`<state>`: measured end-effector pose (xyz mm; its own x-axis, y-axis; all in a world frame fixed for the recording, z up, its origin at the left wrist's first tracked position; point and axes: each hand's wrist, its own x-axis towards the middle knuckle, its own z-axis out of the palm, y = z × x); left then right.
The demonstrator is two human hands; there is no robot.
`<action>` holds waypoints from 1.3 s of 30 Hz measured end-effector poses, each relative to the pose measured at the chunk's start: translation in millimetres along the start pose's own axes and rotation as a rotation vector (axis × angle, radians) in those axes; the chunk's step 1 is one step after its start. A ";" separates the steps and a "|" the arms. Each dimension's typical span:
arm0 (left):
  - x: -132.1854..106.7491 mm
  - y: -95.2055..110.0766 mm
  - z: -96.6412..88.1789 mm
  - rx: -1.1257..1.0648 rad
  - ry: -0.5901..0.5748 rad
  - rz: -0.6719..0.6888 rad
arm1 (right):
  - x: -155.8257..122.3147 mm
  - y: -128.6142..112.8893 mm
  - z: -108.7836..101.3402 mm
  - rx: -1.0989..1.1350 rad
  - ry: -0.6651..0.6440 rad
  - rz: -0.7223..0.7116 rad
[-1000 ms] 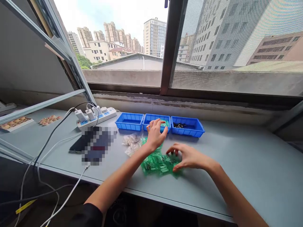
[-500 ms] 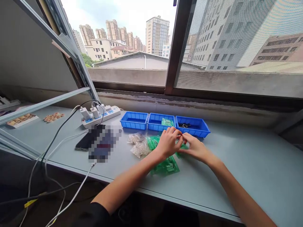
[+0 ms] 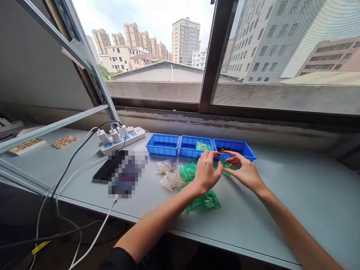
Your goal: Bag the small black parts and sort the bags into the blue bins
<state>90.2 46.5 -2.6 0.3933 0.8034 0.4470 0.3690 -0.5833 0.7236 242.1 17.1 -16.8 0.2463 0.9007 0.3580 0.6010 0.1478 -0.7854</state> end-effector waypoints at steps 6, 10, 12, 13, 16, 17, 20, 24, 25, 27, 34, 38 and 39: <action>4.5 -1.5 -5.9 0.050 0.040 -0.032 | 1.2 -9.7 -6.1 0.130 0.129 0.073; 7.2 -8.5 -5.1 0.043 0.009 0.030 | 0.7 -11.7 -6.4 0.127 0.189 -0.050; 8.2 -12.7 -5.0 0.039 0.024 0.090 | -0.1 -10.7 -5.4 0.120 0.174 -0.130; 8.7 -14.6 -5.3 0.041 0.037 0.113 | -0.5 -9.9 -5.1 0.109 0.166 -0.169; 10.8 -19.4 -7.0 0.058 0.069 0.161 | -1.3 -7.7 -5.1 0.013 0.186 -0.289; 11.5 -20.6 -7.4 0.063 0.075 0.176 | -1.4 -7.3 -5.4 -0.035 0.204 -0.331; 13.1 -23.4 -7.5 0.069 0.094 0.230 | -1.3 -7.2 -6.3 -0.147 0.241 -0.453; 13.3 -26.0 -6.6 0.114 0.147 0.343 | -2.2 -11.5 -7.3 -0.155 0.207 -0.580; 13.4 -26.7 -6.9 0.142 0.162 0.382 | -2.6 -13.3 -7.6 -0.147 0.197 -0.609; 13.9 -27.7 -8.7 0.206 0.186 0.472 | -3.6 -17.6 -8.1 -0.135 0.193 -0.658; 17.5 -22.2 -14.6 0.223 0.148 0.483 | -6.0 -27.6 -4.3 -0.014 0.302 -0.427; 21.3 -16.8 -17.9 0.065 0.046 0.308 | -6.9 -29.9 -3.0 -0.049 0.266 -0.243; 23.5 -16.8 -20.6 0.013 0.035 0.282 | -7.3 -30.5 -3.1 -0.084 0.251 -0.228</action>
<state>76.0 77.6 6.6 0.4530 0.6127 0.6477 0.2597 -0.7856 0.5616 224.3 4.8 6.1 0.2715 0.7182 0.6406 0.7202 0.2900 -0.6303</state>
